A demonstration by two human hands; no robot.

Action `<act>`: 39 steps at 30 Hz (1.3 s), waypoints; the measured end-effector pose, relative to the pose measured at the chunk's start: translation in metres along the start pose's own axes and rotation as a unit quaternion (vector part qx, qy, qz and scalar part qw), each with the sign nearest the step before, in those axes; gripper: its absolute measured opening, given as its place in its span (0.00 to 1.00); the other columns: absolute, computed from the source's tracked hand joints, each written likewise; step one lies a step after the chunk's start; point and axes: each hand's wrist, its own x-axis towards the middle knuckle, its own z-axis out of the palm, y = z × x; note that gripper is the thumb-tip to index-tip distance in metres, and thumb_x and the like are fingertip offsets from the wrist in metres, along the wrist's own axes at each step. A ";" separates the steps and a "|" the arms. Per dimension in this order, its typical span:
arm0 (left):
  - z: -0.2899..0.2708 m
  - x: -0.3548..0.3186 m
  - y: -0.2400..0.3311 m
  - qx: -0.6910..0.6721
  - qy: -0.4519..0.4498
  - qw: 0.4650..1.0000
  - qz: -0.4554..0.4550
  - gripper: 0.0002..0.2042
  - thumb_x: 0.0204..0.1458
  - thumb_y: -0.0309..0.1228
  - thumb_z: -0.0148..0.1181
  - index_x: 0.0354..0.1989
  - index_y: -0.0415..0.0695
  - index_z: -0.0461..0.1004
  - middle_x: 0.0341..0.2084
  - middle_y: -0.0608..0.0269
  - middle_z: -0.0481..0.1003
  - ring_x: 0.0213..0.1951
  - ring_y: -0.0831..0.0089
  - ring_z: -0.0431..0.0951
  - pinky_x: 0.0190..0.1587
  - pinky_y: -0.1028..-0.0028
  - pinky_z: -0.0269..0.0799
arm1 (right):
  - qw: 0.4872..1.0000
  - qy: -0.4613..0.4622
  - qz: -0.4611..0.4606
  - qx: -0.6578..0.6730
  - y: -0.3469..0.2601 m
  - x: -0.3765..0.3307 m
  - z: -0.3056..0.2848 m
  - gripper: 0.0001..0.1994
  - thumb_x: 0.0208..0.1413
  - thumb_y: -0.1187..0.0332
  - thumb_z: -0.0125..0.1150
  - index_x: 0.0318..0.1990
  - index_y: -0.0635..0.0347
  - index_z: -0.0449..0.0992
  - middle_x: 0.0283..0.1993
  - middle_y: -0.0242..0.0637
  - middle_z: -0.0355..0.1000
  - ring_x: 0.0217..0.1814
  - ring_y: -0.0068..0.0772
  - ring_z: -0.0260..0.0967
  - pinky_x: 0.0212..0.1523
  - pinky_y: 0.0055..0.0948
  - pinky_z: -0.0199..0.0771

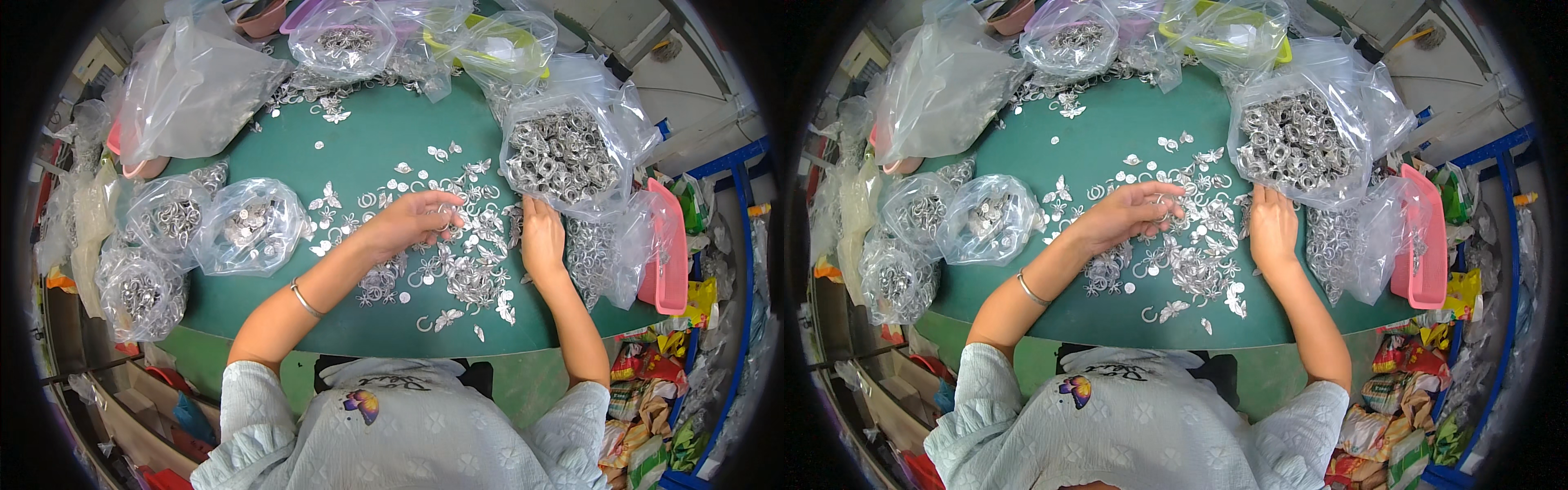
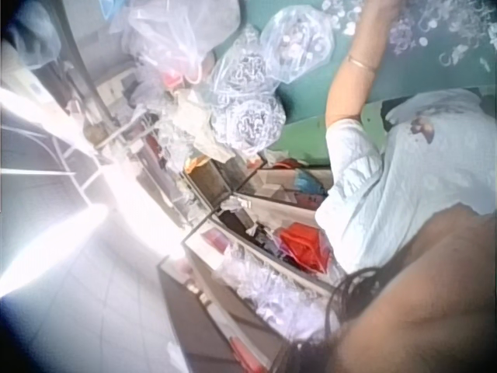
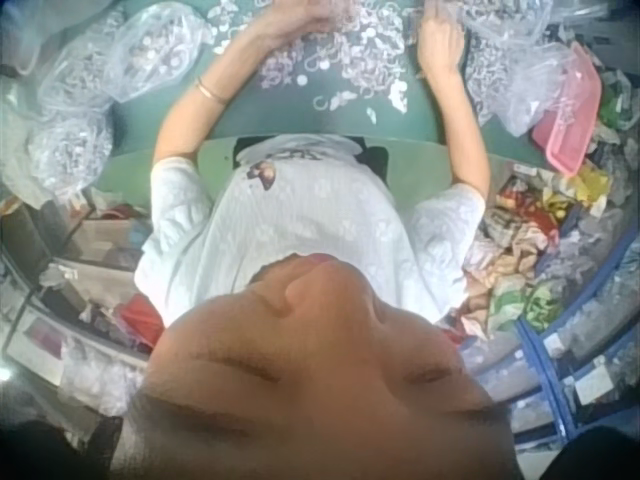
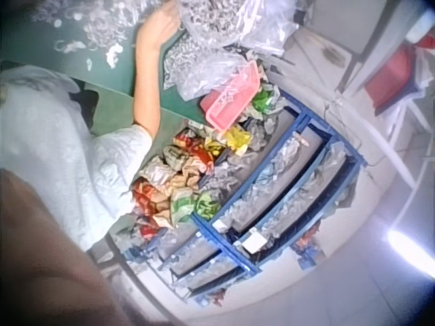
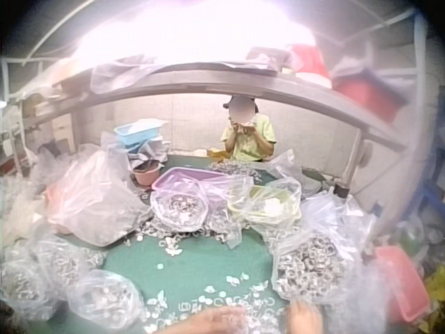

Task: The person assembles small silver jewelry components by hand on a green table. They repeatedly pick up butterfly-shaped charms and circular rings, link them together, and place the assembled pieces into a clear plastic bag.

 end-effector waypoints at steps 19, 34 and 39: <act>0.015 -0.029 -0.006 0.112 0.034 0.990 0.085 0.20 0.47 0.18 0.50 0.51 0.41 0.63 0.39 0.63 0.72 0.25 0.87 0.66 0.24 0.86 0.62 | 0.860 -0.077 0.012 0.504 -0.031 0.004 -0.034 0.10 0.45 0.82 0.51 0.36 0.66 0.72 0.33 0.41 0.70 0.35 0.38 0.67 0.37 0.28 0.66; 0.037 -0.061 -0.015 0.073 0.088 0.986 0.121 0.12 0.50 0.22 0.52 0.44 0.35 0.67 0.34 0.59 0.72 0.33 0.78 0.74 0.33 0.82 0.69 | 0.620 -0.125 0.134 0.763 -0.077 -0.021 -0.054 0.06 0.54 0.70 0.52 0.29 0.64 0.68 0.22 0.25 0.61 0.20 0.12 0.53 0.20 0.16 0.53; 0.044 -0.061 -0.033 0.008 0.131 0.968 0.212 0.12 0.51 0.19 0.49 0.45 0.34 0.66 0.41 0.57 0.70 0.39 0.74 0.73 0.39 0.77 0.71 | 0.465 -0.113 0.196 0.856 -0.090 -0.028 -0.054 0.08 0.57 0.69 0.47 0.30 0.64 0.65 0.19 0.28 0.58 0.17 0.16 0.52 0.19 0.18 0.55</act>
